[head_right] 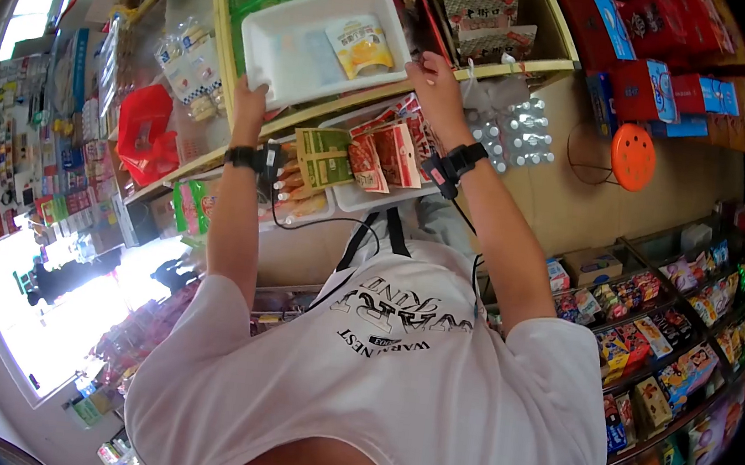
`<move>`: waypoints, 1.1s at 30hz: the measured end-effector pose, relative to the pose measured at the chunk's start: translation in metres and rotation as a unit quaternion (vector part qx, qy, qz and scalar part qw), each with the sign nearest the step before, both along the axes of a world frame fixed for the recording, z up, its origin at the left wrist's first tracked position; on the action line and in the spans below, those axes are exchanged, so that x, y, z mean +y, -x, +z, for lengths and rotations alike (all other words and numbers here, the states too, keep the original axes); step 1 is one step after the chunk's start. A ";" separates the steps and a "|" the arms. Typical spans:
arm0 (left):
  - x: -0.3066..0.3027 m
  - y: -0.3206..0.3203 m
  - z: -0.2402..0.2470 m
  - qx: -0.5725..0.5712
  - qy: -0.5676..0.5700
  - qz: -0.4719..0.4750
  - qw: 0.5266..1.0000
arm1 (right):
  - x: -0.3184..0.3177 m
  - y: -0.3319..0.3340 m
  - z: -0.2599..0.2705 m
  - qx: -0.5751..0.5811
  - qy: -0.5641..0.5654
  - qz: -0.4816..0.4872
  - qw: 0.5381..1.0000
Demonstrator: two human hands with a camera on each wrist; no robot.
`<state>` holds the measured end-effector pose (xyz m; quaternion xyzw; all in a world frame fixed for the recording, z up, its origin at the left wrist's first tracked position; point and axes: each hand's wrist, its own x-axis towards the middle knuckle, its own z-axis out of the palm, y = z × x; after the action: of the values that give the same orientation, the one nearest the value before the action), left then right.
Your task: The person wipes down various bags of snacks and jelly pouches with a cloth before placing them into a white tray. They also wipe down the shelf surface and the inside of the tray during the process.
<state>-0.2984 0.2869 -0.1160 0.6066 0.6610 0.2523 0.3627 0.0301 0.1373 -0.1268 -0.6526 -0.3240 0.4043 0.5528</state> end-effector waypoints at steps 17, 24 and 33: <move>-0.126 -0.042 0.077 -0.070 0.000 -0.172 0.983 | -0.111 -0.031 0.028 0.030 -0.007 0.001 1.000; -0.011 -0.004 -0.005 -0.138 -0.001 -0.268 0.954 | -0.145 -0.016 0.029 0.246 0.033 -0.185 0.951; 0.059 -0.026 -0.082 0.097 0.214 -0.250 0.939 | -0.151 0.020 0.055 0.226 -0.001 -0.273 0.935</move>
<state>-0.2724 0.3463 -0.1980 0.6820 0.5581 -0.0546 0.4695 0.0097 -0.0138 -0.0716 -0.6072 -0.0006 0.3744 0.7008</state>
